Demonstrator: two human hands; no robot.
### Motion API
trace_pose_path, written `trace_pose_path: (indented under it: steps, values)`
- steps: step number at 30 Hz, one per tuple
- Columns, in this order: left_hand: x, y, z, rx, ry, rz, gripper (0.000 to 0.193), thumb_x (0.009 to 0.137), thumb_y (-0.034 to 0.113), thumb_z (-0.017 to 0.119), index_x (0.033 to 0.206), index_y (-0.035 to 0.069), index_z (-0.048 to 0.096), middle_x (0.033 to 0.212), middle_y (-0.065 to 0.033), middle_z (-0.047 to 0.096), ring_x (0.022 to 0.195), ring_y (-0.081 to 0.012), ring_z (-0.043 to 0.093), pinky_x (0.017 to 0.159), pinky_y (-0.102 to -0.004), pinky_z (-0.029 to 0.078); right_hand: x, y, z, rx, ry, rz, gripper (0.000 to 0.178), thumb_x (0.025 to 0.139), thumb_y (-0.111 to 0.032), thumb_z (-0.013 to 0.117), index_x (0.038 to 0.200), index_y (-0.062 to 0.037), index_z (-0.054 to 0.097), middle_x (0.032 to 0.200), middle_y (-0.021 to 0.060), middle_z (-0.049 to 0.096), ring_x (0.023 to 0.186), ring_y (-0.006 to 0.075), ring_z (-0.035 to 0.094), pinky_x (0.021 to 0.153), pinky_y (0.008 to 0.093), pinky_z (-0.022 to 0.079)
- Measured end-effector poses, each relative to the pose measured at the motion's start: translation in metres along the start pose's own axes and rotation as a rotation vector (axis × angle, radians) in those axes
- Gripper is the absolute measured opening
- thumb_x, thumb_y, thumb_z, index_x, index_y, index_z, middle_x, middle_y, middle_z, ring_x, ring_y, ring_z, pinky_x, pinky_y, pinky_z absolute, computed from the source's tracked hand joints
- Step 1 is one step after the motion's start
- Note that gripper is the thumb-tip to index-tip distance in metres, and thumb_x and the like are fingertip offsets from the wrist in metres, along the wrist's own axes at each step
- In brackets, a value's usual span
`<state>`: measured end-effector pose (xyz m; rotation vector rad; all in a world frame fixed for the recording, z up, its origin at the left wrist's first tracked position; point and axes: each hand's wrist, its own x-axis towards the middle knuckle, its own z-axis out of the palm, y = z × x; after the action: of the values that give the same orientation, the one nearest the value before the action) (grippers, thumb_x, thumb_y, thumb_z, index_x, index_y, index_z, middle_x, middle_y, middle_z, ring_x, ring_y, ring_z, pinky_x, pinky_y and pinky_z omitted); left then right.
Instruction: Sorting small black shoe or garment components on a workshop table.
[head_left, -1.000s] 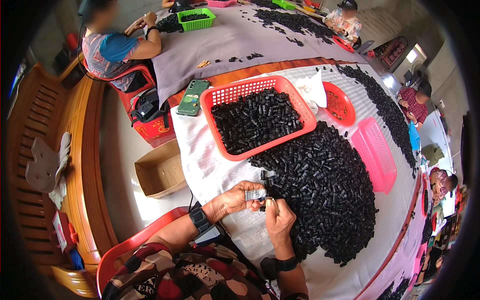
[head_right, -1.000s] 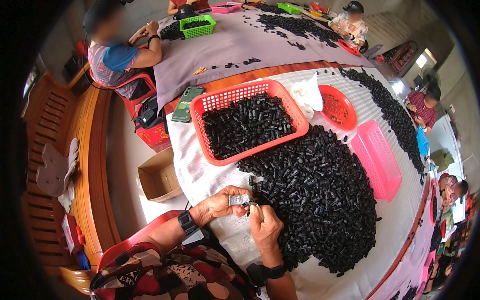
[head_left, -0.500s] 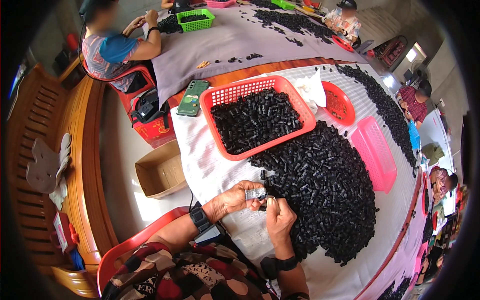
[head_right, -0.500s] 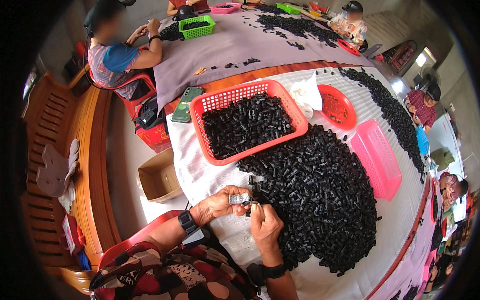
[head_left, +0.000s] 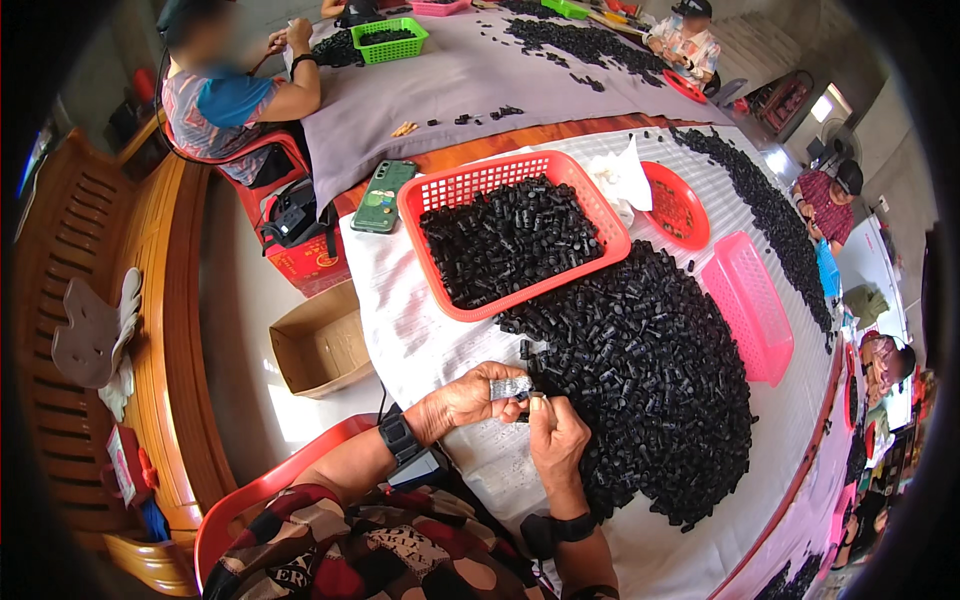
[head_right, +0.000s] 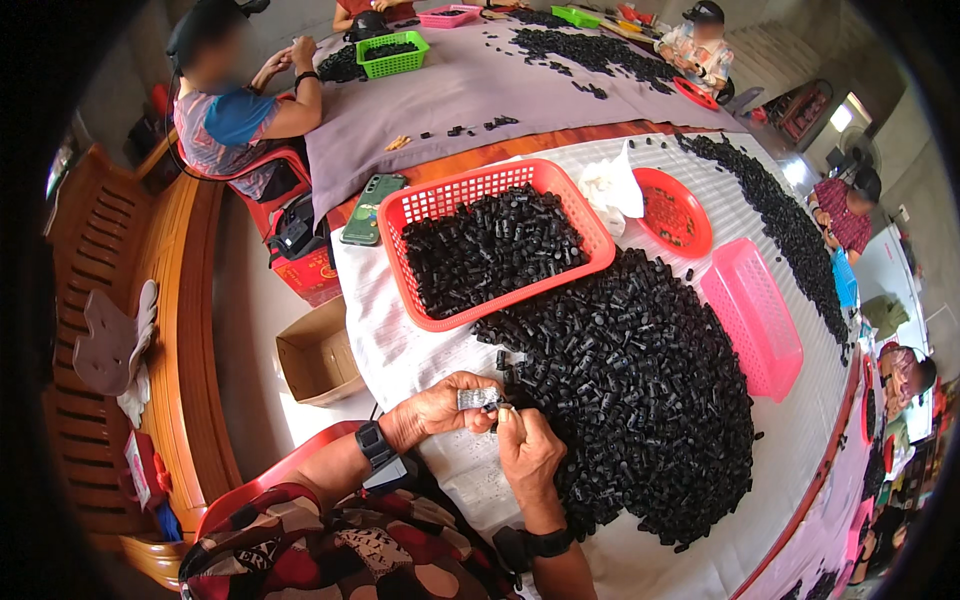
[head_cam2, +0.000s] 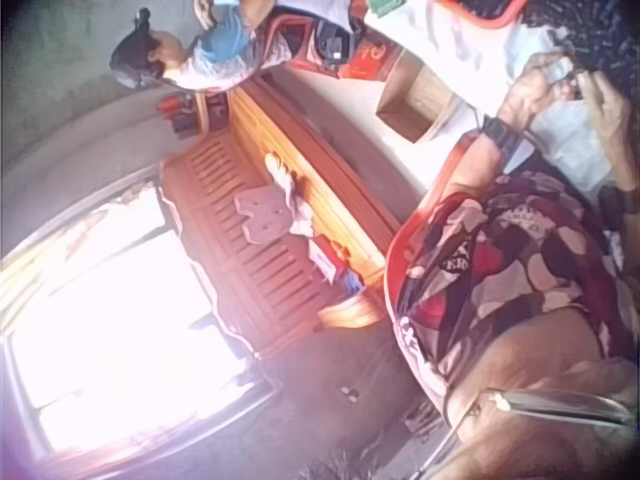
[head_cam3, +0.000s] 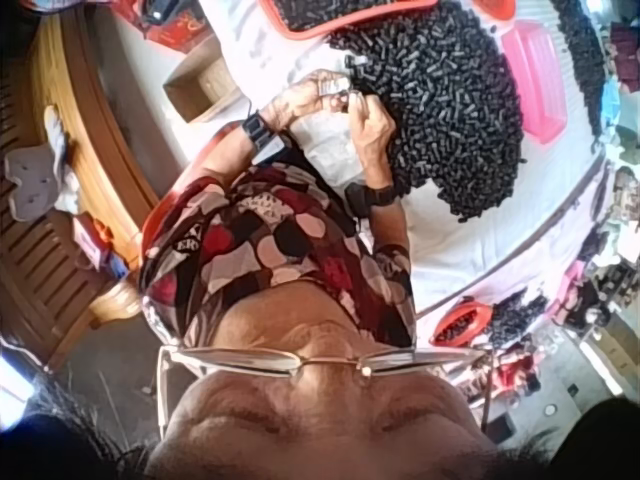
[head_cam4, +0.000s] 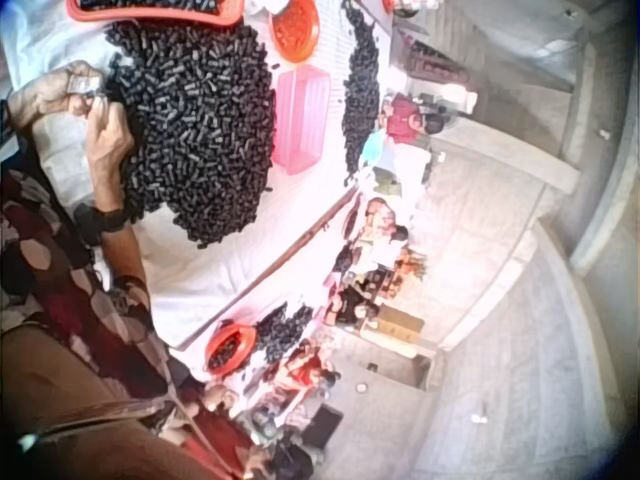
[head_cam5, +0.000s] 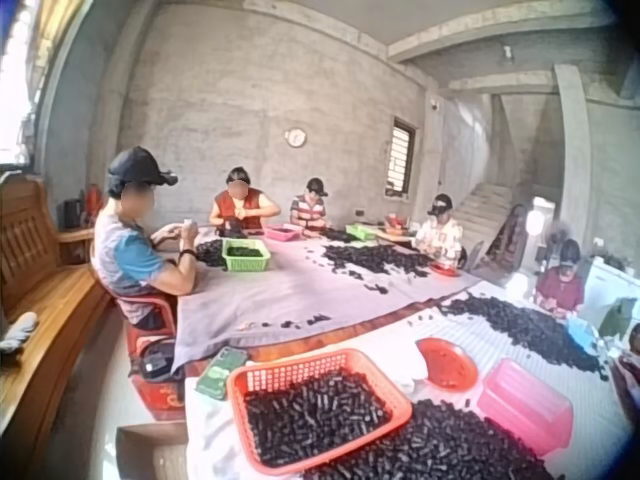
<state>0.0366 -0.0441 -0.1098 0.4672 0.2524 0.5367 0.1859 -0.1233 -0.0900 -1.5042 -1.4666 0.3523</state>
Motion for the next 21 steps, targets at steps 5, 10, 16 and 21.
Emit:
trace_pose_path:
  steps: [5, 10, 16, 21]
  values:
    - [-0.0003, 0.0003, 0.0006, 0.022, 0.011, 0.012, 0.017, 0.094, 0.009, 0.049, 0.101, -0.005, 0.057, 0.08, -0.0111, 0.059, 0.062, -0.0144, 0.05, 0.054, -0.0242, 0.039, 0.0004, -0.0003, -0.0009, -0.028, -0.012, 0.01, 0.019, 0.085, -0.016, 0.064, 0.074, -0.0032, 0.056, 0.066, 0.0147, 0.059, 0.056, 0.0333, 0.06, 0.049, 0.0381, 0.047]
    - [0.0003, -0.0005, -0.0005, 0.04, 0.02, 0.009, 0.021, 0.095, 0.015, 0.052, 0.1, -0.004, 0.057, 0.08, -0.0105, 0.059, 0.061, -0.0138, 0.05, 0.054, -0.0244, 0.04, 0.0006, -0.0055, -0.001, -0.043, -0.018, -0.036, 0.019, 0.085, -0.016, 0.064, 0.073, -0.003, 0.056, 0.066, 0.0148, 0.059, 0.056, 0.0333, 0.06, 0.049, 0.0382, 0.047]
    - [-0.0003, 0.001, 0.0017, -0.012, 0.015, 0.008, 0.011, 0.093, 0.002, 0.048, 0.097, -0.004, 0.056, 0.078, -0.0108, 0.058, 0.06, -0.0153, 0.053, 0.053, -0.0258, 0.042, 0.0002, 0.0004, 0.0009, 0.011, 0.019, 0.001, 0.019, 0.085, -0.016, 0.064, 0.074, -0.0022, 0.056, 0.066, 0.015, 0.059, 0.057, 0.0335, 0.06, 0.05, 0.038, 0.047]
    - [-0.0008, 0.0011, 0.0015, 0.026, 0.021, 0.013, 0.012, 0.09, 0.003, 0.053, 0.098, -0.005, 0.057, 0.079, -0.0101, 0.059, 0.061, -0.0147, 0.053, 0.054, -0.0245, 0.042, 0.0003, -0.0011, -0.0015, -0.018, -0.014, 0.005, 0.019, 0.085, -0.016, 0.063, 0.075, -0.0022, 0.056, 0.067, 0.0148, 0.059, 0.056, 0.0334, 0.06, 0.05, 0.0382, 0.047]
